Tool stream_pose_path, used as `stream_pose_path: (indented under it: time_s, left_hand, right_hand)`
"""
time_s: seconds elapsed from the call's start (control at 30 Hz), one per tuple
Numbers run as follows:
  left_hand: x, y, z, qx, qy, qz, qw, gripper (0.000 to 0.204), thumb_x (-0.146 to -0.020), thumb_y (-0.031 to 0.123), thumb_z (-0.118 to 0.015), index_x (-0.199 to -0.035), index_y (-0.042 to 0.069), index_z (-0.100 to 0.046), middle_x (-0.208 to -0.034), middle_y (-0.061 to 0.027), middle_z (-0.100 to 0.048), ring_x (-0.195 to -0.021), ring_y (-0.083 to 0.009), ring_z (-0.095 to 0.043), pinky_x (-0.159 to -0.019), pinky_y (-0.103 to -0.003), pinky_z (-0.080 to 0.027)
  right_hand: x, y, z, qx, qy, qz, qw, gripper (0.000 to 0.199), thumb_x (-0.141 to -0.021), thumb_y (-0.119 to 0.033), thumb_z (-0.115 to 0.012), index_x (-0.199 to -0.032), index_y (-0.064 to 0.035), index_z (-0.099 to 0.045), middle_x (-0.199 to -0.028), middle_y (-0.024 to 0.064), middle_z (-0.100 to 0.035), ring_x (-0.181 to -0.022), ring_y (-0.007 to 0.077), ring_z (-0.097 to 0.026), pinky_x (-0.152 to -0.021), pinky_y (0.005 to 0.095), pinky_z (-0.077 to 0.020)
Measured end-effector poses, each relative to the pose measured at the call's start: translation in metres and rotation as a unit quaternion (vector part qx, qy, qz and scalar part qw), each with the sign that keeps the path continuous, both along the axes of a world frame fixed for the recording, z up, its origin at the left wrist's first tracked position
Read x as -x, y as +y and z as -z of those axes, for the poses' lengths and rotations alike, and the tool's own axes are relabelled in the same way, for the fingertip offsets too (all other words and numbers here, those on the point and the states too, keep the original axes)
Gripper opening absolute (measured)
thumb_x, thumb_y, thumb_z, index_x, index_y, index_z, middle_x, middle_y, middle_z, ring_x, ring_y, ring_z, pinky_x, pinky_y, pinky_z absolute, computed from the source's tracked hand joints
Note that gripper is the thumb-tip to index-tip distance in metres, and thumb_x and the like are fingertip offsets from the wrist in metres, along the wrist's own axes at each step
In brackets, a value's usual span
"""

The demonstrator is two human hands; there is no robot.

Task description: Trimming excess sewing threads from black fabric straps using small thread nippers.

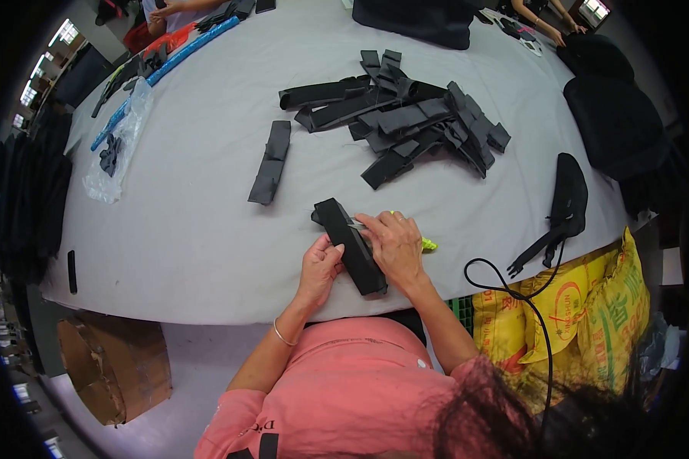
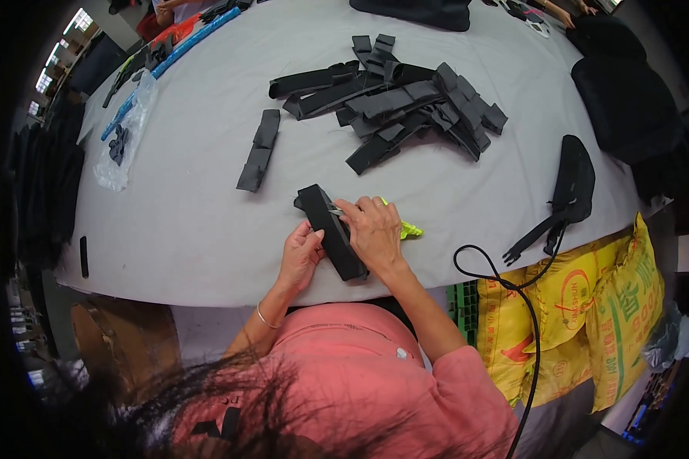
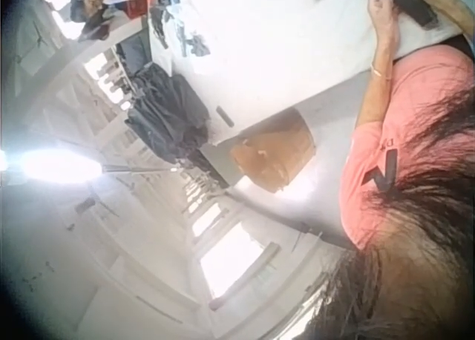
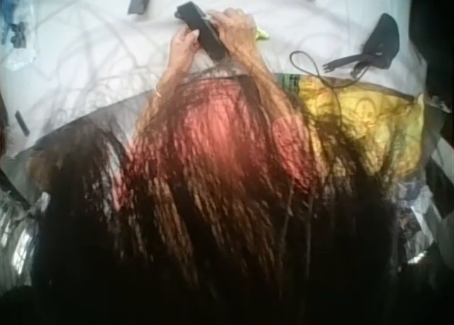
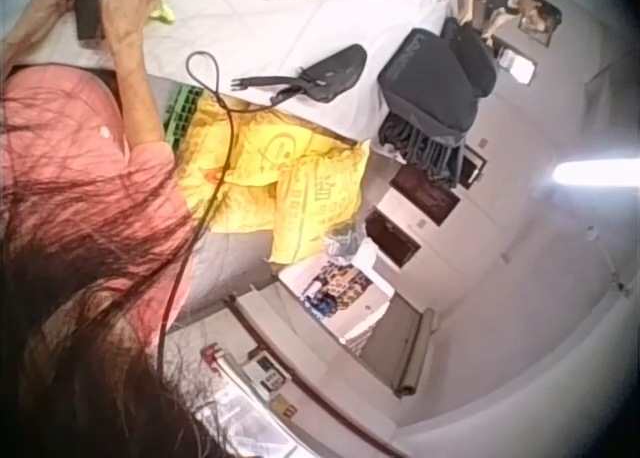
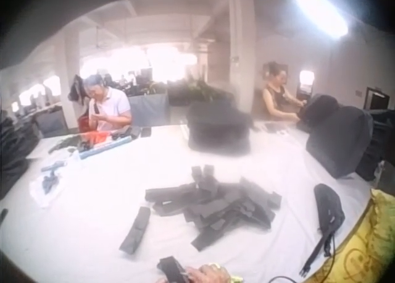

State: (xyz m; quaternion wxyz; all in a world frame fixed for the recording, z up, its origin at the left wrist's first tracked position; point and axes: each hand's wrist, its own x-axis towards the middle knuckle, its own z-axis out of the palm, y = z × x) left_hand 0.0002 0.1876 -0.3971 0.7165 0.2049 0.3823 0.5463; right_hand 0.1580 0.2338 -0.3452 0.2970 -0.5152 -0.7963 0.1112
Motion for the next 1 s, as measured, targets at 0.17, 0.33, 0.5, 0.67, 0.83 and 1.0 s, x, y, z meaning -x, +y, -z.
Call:
stream_pose_path:
  time_s: [0.17, 0.33, 0.5, 0.67, 0.83, 1.0]
  left_hand:
    - [-0.003, 0.001, -0.001, 0.001, 0.04, 0.0, 0.999, 0.027, -0.092, 0.008, -0.055, -0.118, 0.004, -0.051, -0.085, 0.0021, -0.063, -0.072, -0.0034, -0.057, -0.065, -0.021, -0.049]
    - [-0.003, 0.001, -0.003, 0.002, 0.043, 0.003, 0.999, 0.026, -0.092, 0.007, -0.054, -0.117, 0.004, -0.052, -0.087, 0.0002, -0.064, -0.074, -0.0047, -0.059, -0.066, -0.021, -0.05]
    - [-0.002, 0.001, -0.002, 0.002, 0.043, 0.009, 0.999, 0.025, -0.091, 0.005, -0.053, -0.117, 0.003, -0.052, -0.091, -0.0016, -0.065, -0.077, -0.0064, -0.06, -0.069, -0.023, -0.052]
    - [0.0, 0.0, -0.004, 0.002, 0.026, 0.017, 1.0, 0.025, -0.091, 0.004, -0.053, -0.116, 0.002, -0.052, -0.094, -0.0026, -0.065, -0.08, -0.0074, -0.061, -0.072, -0.024, -0.053]
    - [0.0, 0.001, -0.006, 0.008, 0.03, 0.021, 0.999, 0.025, -0.091, 0.004, -0.053, -0.116, 0.002, -0.052, -0.094, -0.0025, -0.065, -0.08, -0.0076, -0.061, -0.072, -0.024, -0.053]
    - [0.002, 0.001, -0.004, 0.008, 0.033, 0.032, 0.999, 0.025, -0.091, 0.004, -0.053, -0.116, 0.002, -0.053, -0.094, -0.0024, -0.064, -0.081, -0.0079, -0.061, -0.073, -0.024, -0.052]
  right_hand:
    - [-0.004, 0.001, 0.006, 0.013, -0.009, 0.008, 1.0, 0.025, -0.078, -0.015, -0.065, -0.103, -0.0168, -0.068, -0.079, 0.0026, -0.059, -0.078, 0.0219, -0.056, -0.068, 0.036, -0.0383]
    - [-0.007, 0.001, 0.009, 0.025, -0.004, 0.009, 1.0, 0.025, -0.078, -0.015, -0.065, -0.103, -0.0171, -0.068, -0.078, 0.0025, -0.059, -0.078, 0.022, -0.056, -0.067, 0.0357, -0.0384]
    - [-0.008, -0.001, 0.008, 0.034, 0.013, 0.012, 0.999, 0.024, -0.079, -0.012, -0.064, -0.102, -0.0161, -0.069, -0.074, 0.0026, -0.058, -0.075, 0.0216, -0.055, -0.066, 0.035, -0.0386]
    - [-0.01, -0.003, 0.008, 0.055, 0.022, 0.011, 0.998, 0.024, -0.079, -0.014, -0.064, -0.102, -0.0163, -0.069, -0.076, 0.0028, -0.059, -0.077, 0.0218, -0.056, -0.067, 0.0353, -0.038]
    - [-0.01, -0.002, 0.012, 0.054, 0.048, 0.007, 0.997, 0.023, -0.079, -0.014, -0.064, -0.102, -0.0145, -0.069, -0.075, 0.0037, -0.058, -0.076, 0.0227, -0.056, -0.067, 0.0356, -0.0397]
    - [-0.009, -0.002, 0.016, 0.094, 0.089, 0.011, 0.992, 0.023, -0.08, -0.014, -0.063, -0.102, -0.0133, -0.069, -0.077, 0.0062, -0.059, -0.076, 0.0257, -0.056, -0.07, 0.0371, -0.0416]
